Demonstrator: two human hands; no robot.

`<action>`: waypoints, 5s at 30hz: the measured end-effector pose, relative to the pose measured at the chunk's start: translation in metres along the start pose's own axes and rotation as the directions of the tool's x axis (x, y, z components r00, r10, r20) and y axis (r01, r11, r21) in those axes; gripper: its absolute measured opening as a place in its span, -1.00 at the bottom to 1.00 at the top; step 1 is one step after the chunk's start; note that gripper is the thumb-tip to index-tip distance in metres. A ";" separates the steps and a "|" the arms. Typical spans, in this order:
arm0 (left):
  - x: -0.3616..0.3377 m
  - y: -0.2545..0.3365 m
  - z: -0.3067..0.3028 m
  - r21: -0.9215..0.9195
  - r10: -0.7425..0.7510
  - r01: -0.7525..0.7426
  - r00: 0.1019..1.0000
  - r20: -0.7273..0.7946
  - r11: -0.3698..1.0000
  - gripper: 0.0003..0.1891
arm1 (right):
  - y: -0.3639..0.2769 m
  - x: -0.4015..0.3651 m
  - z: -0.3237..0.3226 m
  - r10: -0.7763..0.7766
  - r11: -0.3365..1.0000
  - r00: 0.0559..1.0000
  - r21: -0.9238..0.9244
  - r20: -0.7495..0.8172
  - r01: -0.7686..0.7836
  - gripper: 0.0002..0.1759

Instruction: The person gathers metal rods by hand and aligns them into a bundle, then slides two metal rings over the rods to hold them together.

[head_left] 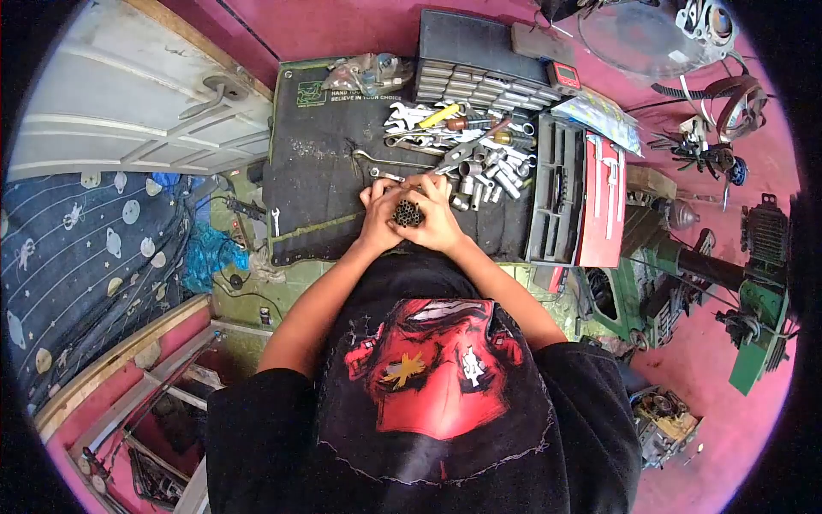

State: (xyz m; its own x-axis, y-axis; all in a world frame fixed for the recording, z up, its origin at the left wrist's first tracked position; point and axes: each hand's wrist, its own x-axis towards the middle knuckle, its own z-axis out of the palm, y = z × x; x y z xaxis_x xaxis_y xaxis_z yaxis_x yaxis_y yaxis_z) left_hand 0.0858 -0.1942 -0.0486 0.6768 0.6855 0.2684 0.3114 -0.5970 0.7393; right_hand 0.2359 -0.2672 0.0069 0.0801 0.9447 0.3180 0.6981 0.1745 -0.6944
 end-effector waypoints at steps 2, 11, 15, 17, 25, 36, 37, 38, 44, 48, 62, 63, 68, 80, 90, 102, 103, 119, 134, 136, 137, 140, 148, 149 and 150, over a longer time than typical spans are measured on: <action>-0.001 -0.001 -0.001 0.002 -0.006 0.006 1.000 0.011 1.000 -0.53 | 0.003 -0.002 0.003 0.027 0.999 1.000 0.030 0.008 -0.027 -0.44; 0.002 0.001 -0.002 -0.060 0.005 -0.003 0.999 0.043 0.998 -0.52 | 0.004 -0.001 0.004 0.104 0.985 0.991 0.130 0.081 -0.114 -0.45; 0.006 0.010 -0.011 0.018 0.040 -0.041 0.997 0.060 0.999 -0.50 | 0.000 0.000 -0.002 0.017 0.996 0.997 0.083 0.069 -0.023 -0.46; 0.008 0.011 -0.012 0.035 0.051 -0.053 0.997 0.053 0.998 -0.49 | -0.005 0.002 -0.009 -0.002 0.999 0.998 0.042 0.064 -0.001 -0.47; 0.007 0.012 -0.016 0.008 0.028 -0.029 0.990 0.140 1.000 -0.34 | -0.003 -0.002 -0.008 0.035 0.995 0.997 0.090 0.062 -0.041 -0.51; 0.008 0.009 -0.013 0.072 0.035 -0.047 0.985 0.169 0.996 -0.37 | -0.001 -0.003 -0.007 0.013 0.998 0.994 0.057 0.108 -0.019 -0.52; 0.008 0.007 -0.011 0.073 0.034 -0.047 0.985 0.169 0.996 -0.37 | -0.002 -0.002 -0.007 0.013 0.998 0.994 0.058 0.107 -0.019 -0.52; 0.008 0.006 -0.010 0.095 0.028 -0.046 0.983 0.184 0.994 -0.38 | -0.004 -0.002 -0.008 0.003 0.998 0.995 0.058 0.101 -0.009 -0.52; 0.008 0.012 -0.019 0.090 0.038 -0.059 0.976 0.215 0.994 -0.26 | -0.005 0.000 -0.014 -0.048 0.998 0.995 0.040 0.089 0.044 -0.51; 0.004 0.002 -0.014 0.045 0.070 -0.082 0.974 0.217 0.996 -0.28 | 0.006 -0.003 -0.013 -0.059 0.998 0.987 0.011 0.152 0.058 -0.41; 0.004 -0.010 -0.014 0.038 0.076 -0.089 0.963 0.259 0.995 -0.31 | -0.007 0.010 -0.025 -0.088 0.990 0.967 -0.085 0.238 0.111 -0.34; 0.004 -0.011 -0.014 0.044 0.087 -0.102 0.962 0.258 0.994 -0.28 | -0.008 0.011 -0.027 -0.079 0.989 0.966 -0.102 0.248 0.107 -0.34; 0.005 -0.006 -0.014 0.024 0.048 -0.055 0.970 0.239 0.998 -0.32 | -0.015 0.010 -0.034 -0.040 0.983 0.964 -0.163 0.265 0.086 -0.35; 0.009 0.002 -0.009 0.014 0.053 -0.058 0.968 0.246 0.998 -0.33 | -0.031 0.017 -0.053 -0.013 0.952 0.937 -0.283 0.349 0.119 -0.39; 0.011 0.010 0.001 0.160 -0.061 0.011 0.948 0.313 0.987 -0.42 | -0.048 0.026 -0.049 0.004 0.737 0.870 -0.589 0.494 0.331 -0.60; 0.009 0.010 0.013 0.085 -0.063 0.044 0.970 0.234 0.995 -0.51 | -0.037 0.013 -0.037 0.113 0.686 0.888 -0.682 0.446 0.255 -0.62; 0.009 0.011 0.014 0.086 -0.063 0.044 0.970 0.237 0.995 -0.51 | -0.035 0.010 -0.036 0.115 0.687 0.888 -0.681 0.445 0.252 -0.62; 0.021 0.032 0.033 0.185 -0.019 -0.034 0.960 0.279 0.982 -0.69 | 0.011 -0.021 -0.069 0.248 0.814 0.874 -0.579 0.417 0.045 -0.42; 0.016 0.047 0.047 0.436 -0.129 -0.017 0.944 0.303 0.900 -0.49 | 0.053 -0.038 -0.063 0.155 0.706 0.921 -0.692 0.357 0.150 -0.60; 0.015 0.049 0.047 0.449 -0.138 -0.011 0.945 0.298 0.894 -0.46 | 0.058 -0.040 -0.062 0.135 0.706 0.929 -0.692 0.345 0.155 -0.66; 0.015 0.050 0.048 0.458 -0.142 -0.009 0.945 0.294 0.889 -0.43 | 0.061 -0.040 -0.062 0.117 0.702 0.937 -0.694 0.329 0.156 -0.69; 0.012 0.054 0.051 0.509 -0.169 0.009 0.948 0.270 0.861 -0.37 | 0.060 -0.037 -0.065 0.119 0.696 0.922 -0.693 0.368 0.187 -0.69; 0.008 0.067 0.054 0.594 -0.257 0.077 0.940 0.225 0.801 -0.38 | 0.069 -0.043 -0.060 0.106 0.701 0.916 -0.682 0.387 0.207 -0.69; 0.007 0.066 0.056 0.600 -0.253 0.082 0.945 0.207 0.796 -0.38 | 0.070 -0.045 -0.059 0.066 0.686 0.929 -0.692 0.365 0.224 -0.68; 0.006 0.066 0.056 0.606 -0.264 0.080 0.939 0.220 0.791 -0.33 | 0.072 -0.047 -0.057 0.038 0.684 0.935 -0.691 0.352 0.233 -0.68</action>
State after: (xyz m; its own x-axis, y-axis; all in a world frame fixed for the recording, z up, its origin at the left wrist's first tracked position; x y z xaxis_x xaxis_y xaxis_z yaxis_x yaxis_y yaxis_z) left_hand 0.1476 -0.2531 -0.0327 0.7003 0.7095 -0.0792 0.7051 -0.6701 0.2320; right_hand 0.3229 -0.3145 -0.0210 -0.1493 0.9878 0.0434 0.9881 0.1473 0.0449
